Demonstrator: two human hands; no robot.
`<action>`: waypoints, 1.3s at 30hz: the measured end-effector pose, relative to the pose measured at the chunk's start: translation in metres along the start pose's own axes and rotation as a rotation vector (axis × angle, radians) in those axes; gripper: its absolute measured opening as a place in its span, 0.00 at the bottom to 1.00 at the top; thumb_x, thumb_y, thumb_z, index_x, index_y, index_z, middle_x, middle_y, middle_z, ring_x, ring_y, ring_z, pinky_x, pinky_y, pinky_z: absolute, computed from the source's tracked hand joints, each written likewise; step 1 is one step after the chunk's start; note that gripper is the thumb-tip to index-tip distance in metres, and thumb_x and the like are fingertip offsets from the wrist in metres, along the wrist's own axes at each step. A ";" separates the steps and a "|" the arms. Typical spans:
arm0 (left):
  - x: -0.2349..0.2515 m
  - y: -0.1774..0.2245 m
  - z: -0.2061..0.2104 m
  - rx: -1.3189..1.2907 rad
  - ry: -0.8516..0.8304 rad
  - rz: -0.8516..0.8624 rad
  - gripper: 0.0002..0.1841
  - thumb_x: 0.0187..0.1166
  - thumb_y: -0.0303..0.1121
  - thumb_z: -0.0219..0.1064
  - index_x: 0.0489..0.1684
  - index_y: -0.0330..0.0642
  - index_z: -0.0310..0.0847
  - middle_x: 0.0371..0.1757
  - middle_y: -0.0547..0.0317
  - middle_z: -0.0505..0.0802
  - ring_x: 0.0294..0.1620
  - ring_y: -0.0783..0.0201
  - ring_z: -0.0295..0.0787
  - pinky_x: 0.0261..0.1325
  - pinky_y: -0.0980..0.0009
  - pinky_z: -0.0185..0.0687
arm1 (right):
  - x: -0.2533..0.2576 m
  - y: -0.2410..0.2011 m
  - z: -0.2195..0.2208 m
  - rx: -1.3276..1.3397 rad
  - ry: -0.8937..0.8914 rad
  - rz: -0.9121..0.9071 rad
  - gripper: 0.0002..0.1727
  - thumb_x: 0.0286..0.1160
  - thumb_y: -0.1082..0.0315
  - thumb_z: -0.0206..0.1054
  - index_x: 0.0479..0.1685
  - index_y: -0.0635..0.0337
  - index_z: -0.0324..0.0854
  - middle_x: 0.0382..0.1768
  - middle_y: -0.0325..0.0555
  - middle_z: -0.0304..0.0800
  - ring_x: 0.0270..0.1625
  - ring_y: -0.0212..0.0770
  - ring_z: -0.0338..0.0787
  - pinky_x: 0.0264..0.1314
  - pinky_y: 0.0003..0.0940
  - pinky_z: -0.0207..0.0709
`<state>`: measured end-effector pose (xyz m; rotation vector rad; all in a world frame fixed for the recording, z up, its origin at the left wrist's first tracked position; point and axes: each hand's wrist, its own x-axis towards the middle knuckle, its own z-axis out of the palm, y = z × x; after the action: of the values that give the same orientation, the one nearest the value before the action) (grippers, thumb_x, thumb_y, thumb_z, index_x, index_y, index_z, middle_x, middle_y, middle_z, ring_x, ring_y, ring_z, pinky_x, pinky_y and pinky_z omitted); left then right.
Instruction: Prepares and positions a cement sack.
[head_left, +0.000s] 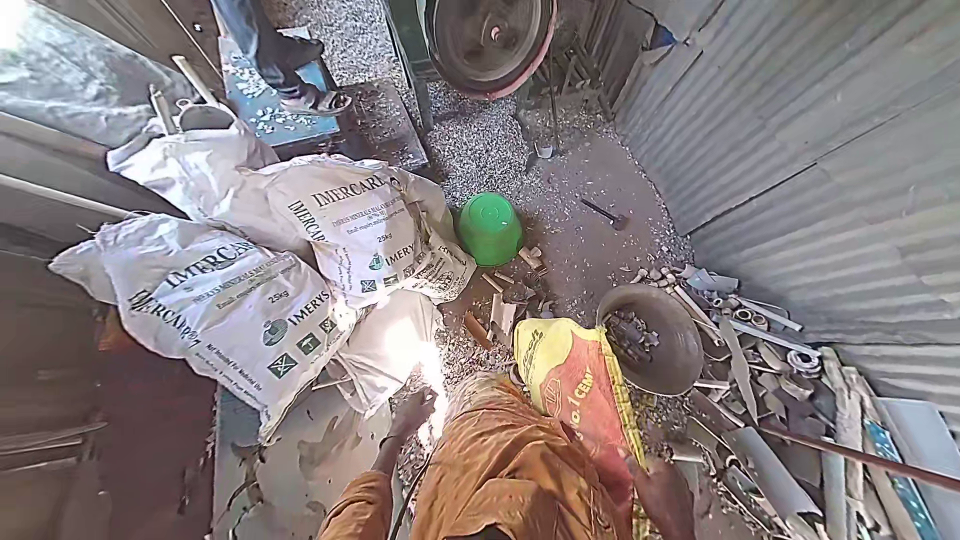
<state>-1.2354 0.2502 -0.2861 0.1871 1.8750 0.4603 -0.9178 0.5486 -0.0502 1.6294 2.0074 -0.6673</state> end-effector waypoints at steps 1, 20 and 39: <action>0.001 -0.001 0.004 0.024 -0.026 0.014 0.20 0.92 0.43 0.55 0.72 0.43 0.81 0.56 0.42 0.93 0.55 0.45 0.91 0.63 0.44 0.80 | 0.002 0.000 -0.002 -0.002 -0.005 0.012 0.28 0.82 0.50 0.67 0.32 0.73 0.88 0.36 0.70 0.90 0.47 0.69 0.90 0.54 0.69 0.76; 0.012 0.010 0.008 0.095 -0.111 0.023 0.21 0.94 0.42 0.52 0.72 0.39 0.79 0.58 0.41 0.92 0.53 0.46 0.91 0.62 0.45 0.81 | -0.038 0.002 -0.032 -0.147 -0.029 0.087 0.28 0.84 0.51 0.66 0.36 0.74 0.87 0.42 0.75 0.90 0.55 0.74 0.89 0.58 0.70 0.74; 0.004 -0.017 -0.006 0.162 -0.059 -0.011 0.23 0.94 0.46 0.52 0.71 0.38 0.80 0.58 0.42 0.93 0.60 0.44 0.90 0.68 0.43 0.78 | 0.008 0.031 -0.010 -0.104 -0.007 0.043 0.24 0.85 0.55 0.66 0.41 0.74 0.87 0.45 0.73 0.90 0.58 0.71 0.88 0.64 0.66 0.73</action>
<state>-1.2406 0.2349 -0.2950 0.2948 1.8548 0.2923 -0.8896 0.5658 -0.0500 1.6024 1.9628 -0.5430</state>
